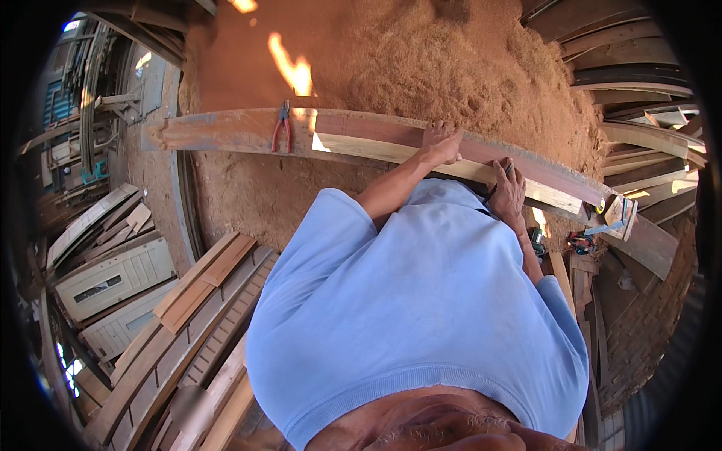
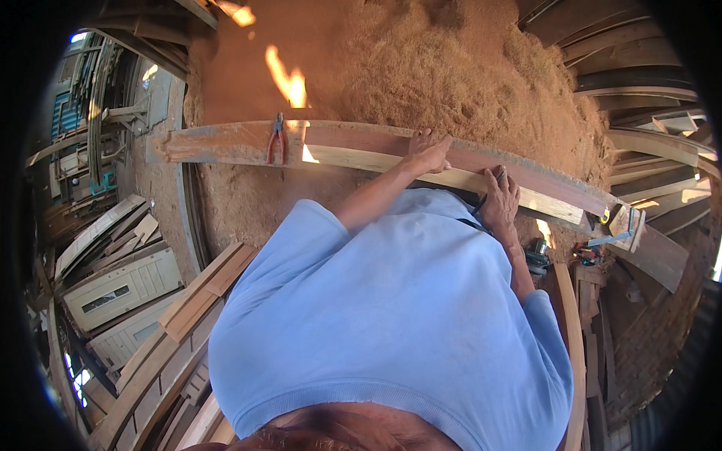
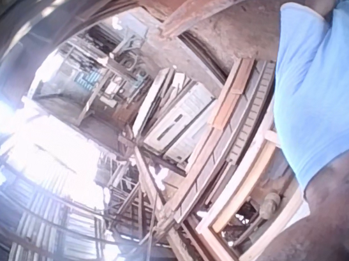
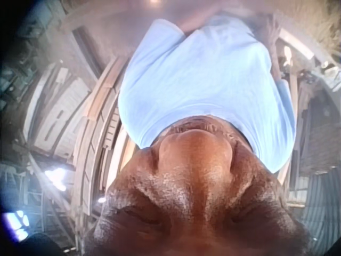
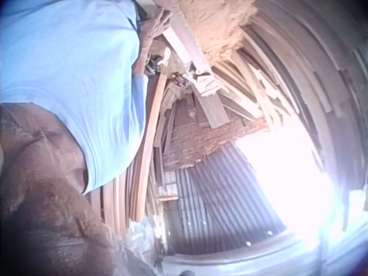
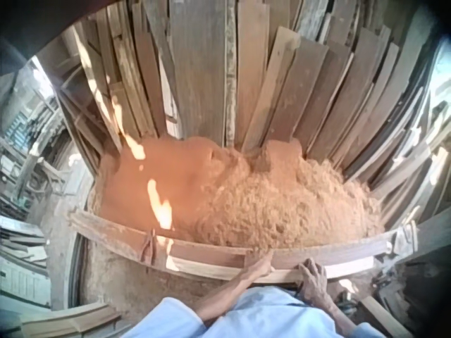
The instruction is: The person measures a wooden plank with a tape measure and marks it with a pencil. They then use a try square to draw a straight line across the plank.
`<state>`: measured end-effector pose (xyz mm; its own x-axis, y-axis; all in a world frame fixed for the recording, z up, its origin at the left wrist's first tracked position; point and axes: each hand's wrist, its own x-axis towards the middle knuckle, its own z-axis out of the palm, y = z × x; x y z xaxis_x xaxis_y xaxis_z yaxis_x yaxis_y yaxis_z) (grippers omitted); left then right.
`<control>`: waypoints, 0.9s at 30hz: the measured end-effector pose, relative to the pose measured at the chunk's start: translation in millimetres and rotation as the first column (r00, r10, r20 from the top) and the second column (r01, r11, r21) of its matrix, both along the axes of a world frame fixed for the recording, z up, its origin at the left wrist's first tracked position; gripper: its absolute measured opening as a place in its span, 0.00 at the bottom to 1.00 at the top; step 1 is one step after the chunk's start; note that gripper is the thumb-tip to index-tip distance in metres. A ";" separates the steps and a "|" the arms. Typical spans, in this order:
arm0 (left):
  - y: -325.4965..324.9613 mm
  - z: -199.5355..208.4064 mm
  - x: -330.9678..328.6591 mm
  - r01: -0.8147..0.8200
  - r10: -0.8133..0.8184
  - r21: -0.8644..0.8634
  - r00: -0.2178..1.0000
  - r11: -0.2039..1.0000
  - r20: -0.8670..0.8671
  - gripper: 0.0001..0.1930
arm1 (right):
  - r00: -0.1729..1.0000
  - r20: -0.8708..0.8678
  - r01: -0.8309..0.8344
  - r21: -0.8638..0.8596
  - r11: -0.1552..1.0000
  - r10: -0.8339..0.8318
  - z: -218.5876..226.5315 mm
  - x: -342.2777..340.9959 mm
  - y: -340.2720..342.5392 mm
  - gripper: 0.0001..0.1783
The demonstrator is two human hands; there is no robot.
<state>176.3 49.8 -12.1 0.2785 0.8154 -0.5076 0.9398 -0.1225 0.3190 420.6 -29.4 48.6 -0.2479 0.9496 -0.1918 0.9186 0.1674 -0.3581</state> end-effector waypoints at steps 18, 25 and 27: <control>22.9 48.7 -12.6 0.054 -0.038 -0.130 0.991 0.990 0.125 0.37 | 0.998 0.050 0.033 -0.082 0.996 -0.029 7.4 -4.8 11.4 0.33; 23.1 48.9 -7.1 0.079 -0.074 -0.129 0.996 0.989 0.041 0.37 | 0.991 -0.067 0.121 0.030 0.992 -0.118 5.3 5.6 12.6 0.29; 25.3 47.8 -7.3 0.098 -0.099 -0.159 0.995 0.982 0.006 0.39 | 0.971 -0.151 0.188 0.002 0.982 -0.186 1.6 9.6 13.5 0.28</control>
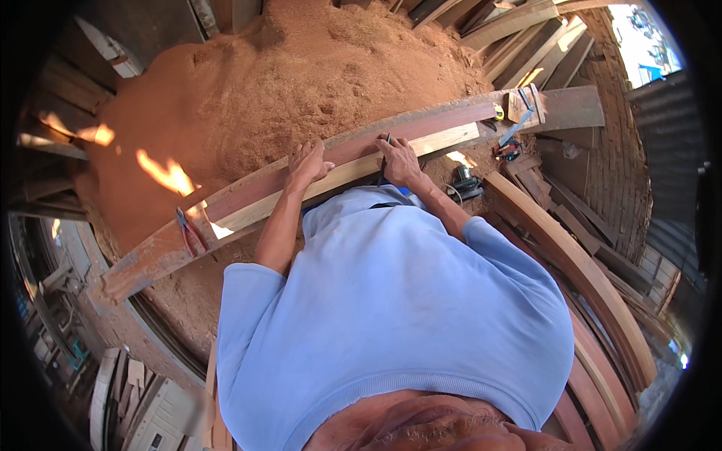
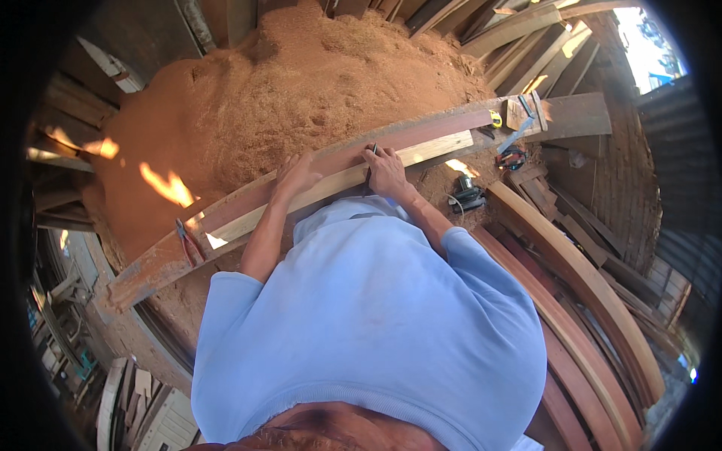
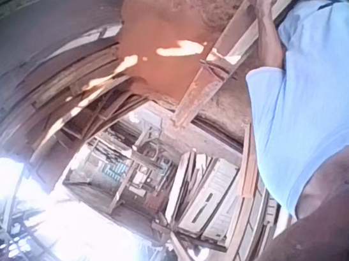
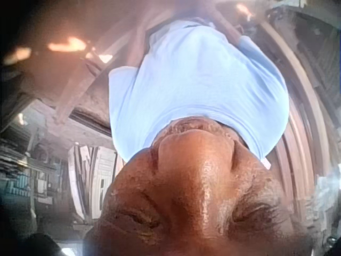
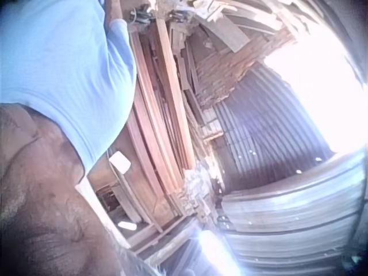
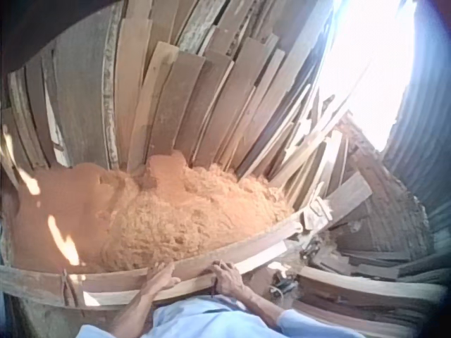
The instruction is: The person measures a wooden plank with a tape measure and marks it with a pencil. They then use a try square to draw a straight line across the plank.
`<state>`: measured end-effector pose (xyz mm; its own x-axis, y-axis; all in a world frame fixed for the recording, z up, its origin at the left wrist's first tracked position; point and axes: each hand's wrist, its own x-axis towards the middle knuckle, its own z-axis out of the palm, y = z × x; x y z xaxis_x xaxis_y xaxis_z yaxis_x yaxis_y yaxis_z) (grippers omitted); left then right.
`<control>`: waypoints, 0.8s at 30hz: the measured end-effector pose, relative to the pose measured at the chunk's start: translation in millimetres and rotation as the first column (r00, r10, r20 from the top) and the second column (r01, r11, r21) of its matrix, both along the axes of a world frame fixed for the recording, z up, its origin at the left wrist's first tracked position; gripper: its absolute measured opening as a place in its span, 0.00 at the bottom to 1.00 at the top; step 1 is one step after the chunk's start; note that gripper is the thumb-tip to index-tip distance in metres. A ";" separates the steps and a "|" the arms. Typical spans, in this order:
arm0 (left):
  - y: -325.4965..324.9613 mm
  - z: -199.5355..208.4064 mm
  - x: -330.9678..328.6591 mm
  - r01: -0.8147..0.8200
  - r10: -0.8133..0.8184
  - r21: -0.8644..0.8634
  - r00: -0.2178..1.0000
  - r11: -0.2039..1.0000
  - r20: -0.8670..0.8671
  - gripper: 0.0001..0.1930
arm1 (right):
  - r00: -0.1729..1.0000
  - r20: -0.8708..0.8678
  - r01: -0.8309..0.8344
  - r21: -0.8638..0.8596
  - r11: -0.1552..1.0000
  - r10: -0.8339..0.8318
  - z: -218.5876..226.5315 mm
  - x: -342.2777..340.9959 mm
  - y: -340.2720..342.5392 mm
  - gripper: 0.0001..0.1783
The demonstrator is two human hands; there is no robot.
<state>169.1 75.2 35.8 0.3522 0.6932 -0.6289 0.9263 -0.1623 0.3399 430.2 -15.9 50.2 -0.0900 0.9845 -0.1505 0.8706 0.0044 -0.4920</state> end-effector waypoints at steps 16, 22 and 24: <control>17.5 18.9 36.2 -0.004 -0.006 -0.056 0.983 0.998 -0.181 0.41 | 0.812 0.099 0.572 0.065 0.818 -0.575 -9.6 230.2 13.1 0.34; 19.0 -11.5 30.3 -0.084 0.068 -0.071 0.975 0.994 -0.209 0.39 | 0.640 0.177 0.761 -0.005 0.649 -0.748 -25.6 374.1 10.3 0.32; 21.9 23.1 60.9 -0.094 0.073 -0.066 0.961 0.993 -0.268 0.38 | 0.648 0.281 0.753 -0.097 0.651 -0.707 -44.4 413.6 4.9 0.37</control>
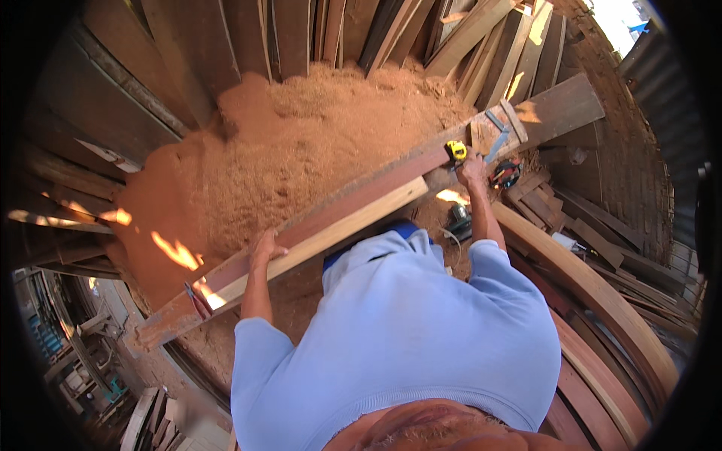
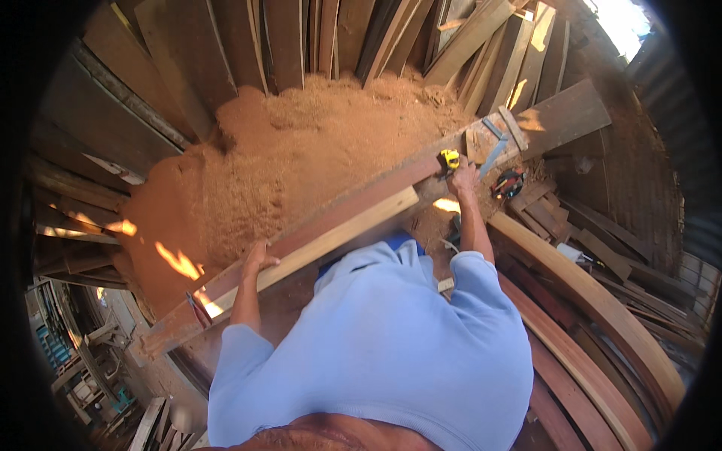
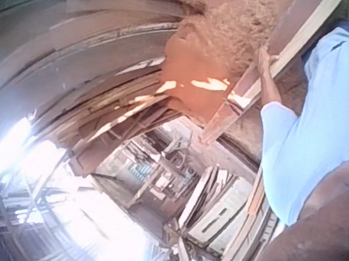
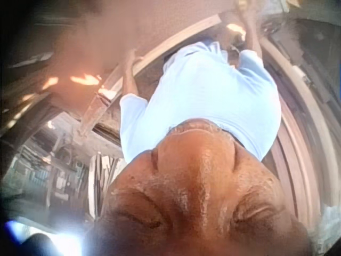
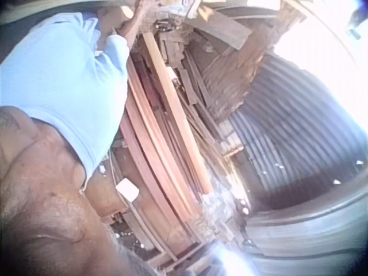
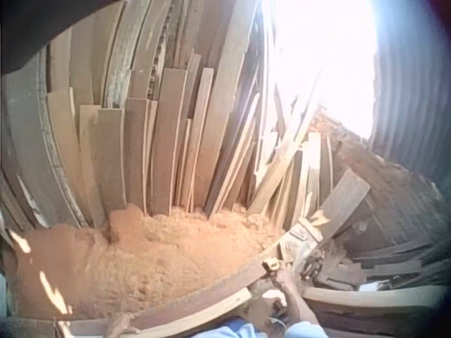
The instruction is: The person measures a wooden plank with a tape measure and marks it with a pencil. They then use a try square to draw a straight line across the plank.
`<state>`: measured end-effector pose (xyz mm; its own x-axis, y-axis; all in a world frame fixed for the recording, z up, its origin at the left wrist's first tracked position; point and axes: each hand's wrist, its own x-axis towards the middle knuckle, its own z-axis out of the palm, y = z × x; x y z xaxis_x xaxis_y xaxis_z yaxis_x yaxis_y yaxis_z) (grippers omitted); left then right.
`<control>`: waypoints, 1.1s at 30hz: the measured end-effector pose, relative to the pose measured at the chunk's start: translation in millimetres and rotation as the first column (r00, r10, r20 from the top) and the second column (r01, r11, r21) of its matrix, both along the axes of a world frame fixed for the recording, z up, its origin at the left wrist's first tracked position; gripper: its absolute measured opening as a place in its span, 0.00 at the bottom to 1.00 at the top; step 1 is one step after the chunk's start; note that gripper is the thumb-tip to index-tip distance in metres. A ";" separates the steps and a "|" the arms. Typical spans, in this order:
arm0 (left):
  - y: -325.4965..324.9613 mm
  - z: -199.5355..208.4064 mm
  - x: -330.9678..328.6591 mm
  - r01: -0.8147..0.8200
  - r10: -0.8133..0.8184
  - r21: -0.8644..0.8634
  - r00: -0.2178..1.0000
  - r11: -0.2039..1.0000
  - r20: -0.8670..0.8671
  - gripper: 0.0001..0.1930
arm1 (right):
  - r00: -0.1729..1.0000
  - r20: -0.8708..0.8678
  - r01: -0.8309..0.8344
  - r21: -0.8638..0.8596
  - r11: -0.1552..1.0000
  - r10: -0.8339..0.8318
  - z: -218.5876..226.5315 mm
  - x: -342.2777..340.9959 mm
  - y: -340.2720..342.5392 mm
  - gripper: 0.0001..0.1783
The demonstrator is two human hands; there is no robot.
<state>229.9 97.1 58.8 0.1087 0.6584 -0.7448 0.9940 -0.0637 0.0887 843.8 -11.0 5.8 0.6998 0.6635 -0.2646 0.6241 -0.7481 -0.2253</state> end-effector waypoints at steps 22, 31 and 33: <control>-33.6 -5.6 -5.1 -0.249 0.257 0.084 0.961 0.965 -0.098 0.40 | 0.929 -0.367 -0.041 0.019 0.999 0.045 -113.8 107.9 19.0 0.39; -53.8 -10.4 -33.6 -0.258 0.238 0.146 0.961 0.955 0.137 0.43 | 0.828 -0.459 -0.172 0.339 0.925 0.322 -69.2 -16.2 75.5 0.36; -44.0 -9.9 -34.2 -0.190 0.155 0.185 0.970 0.964 0.189 0.43 | 0.721 -0.560 -0.193 0.403 0.895 0.408 -16.7 -123.4 82.8 0.37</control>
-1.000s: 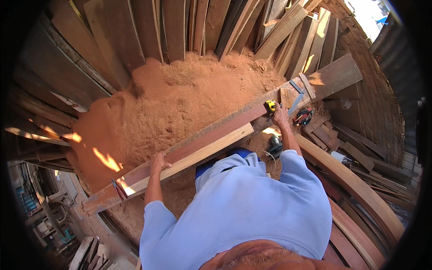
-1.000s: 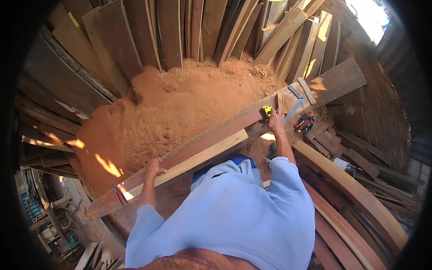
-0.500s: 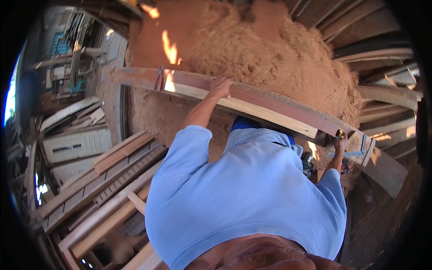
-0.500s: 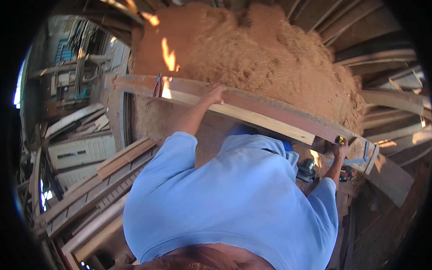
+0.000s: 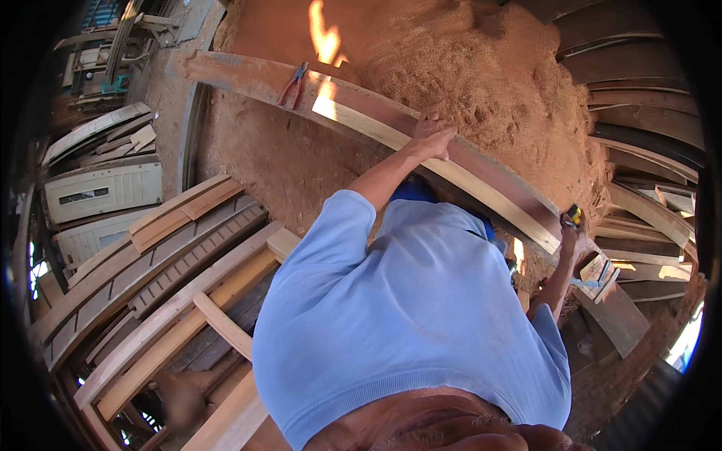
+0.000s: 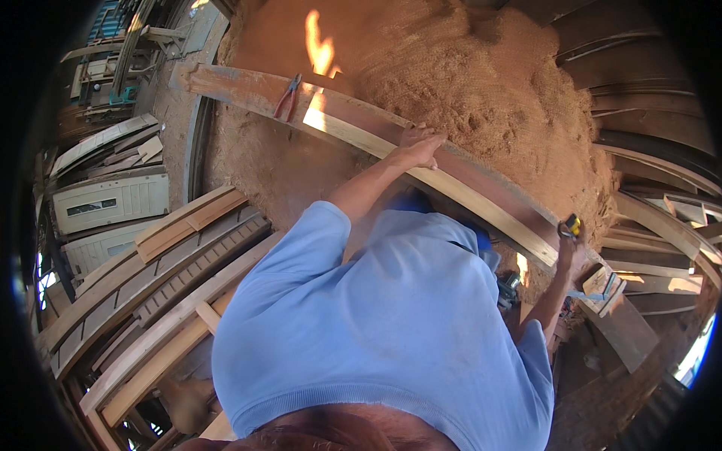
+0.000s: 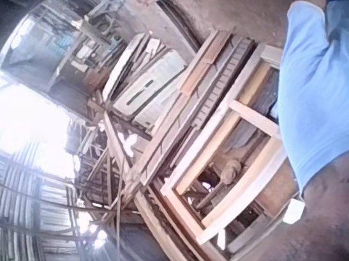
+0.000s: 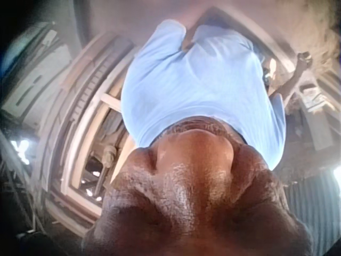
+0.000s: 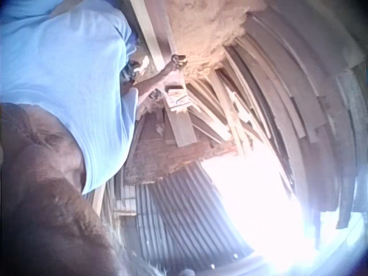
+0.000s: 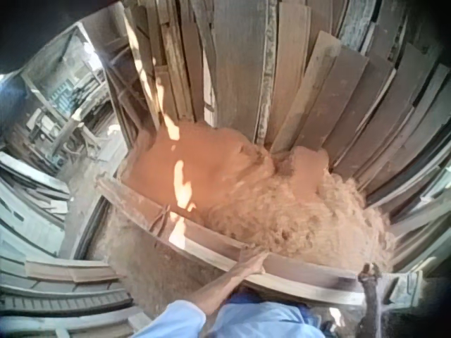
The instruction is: The person measures a wooden plank with a tape measure and marks it with a pencil. They then use a try square to draw a straight line across the plank.
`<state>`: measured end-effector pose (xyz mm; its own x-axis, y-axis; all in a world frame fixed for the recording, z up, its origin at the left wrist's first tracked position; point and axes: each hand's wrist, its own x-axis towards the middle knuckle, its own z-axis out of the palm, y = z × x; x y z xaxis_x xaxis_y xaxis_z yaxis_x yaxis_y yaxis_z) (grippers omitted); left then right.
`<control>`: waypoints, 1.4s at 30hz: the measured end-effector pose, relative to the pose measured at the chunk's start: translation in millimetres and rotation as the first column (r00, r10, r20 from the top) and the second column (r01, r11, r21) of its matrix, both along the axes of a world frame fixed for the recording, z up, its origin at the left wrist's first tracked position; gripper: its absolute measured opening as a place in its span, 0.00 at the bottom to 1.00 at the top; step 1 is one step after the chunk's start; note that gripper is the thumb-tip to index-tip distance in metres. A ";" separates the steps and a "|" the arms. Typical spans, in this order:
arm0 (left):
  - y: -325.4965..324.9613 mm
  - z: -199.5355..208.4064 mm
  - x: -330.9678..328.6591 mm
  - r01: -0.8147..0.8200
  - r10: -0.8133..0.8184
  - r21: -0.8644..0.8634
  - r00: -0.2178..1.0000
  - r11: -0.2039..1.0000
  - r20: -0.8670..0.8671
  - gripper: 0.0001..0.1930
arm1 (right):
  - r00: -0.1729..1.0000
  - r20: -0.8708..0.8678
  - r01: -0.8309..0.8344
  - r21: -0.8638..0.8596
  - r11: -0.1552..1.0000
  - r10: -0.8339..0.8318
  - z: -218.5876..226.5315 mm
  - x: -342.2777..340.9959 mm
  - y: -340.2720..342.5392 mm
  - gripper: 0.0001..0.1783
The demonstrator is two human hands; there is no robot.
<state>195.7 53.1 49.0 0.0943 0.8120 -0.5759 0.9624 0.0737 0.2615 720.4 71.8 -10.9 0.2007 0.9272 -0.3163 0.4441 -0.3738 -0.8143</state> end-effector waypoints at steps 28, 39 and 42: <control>-134.4 25.5 -149.2 -0.675 0.662 -0.299 0.373 0.674 0.650 0.24 | 0.350 0.180 -0.935 0.004 0.355 0.919 105.3 -519.3 -54.5 0.41; -164.7 25.7 -183.5 -0.641 0.379 -0.104 0.308 0.760 0.872 0.24 | 0.438 -0.813 -0.881 -0.302 0.365 0.384 84.7 -527.6 -41.9 0.31; -161.3 29.2 -179.8 -0.671 0.390 -0.095 0.305 0.735 0.869 0.26 | 0.416 -0.812 -0.901 -0.308 0.304 0.410 80.6 -528.5 -38.8 0.31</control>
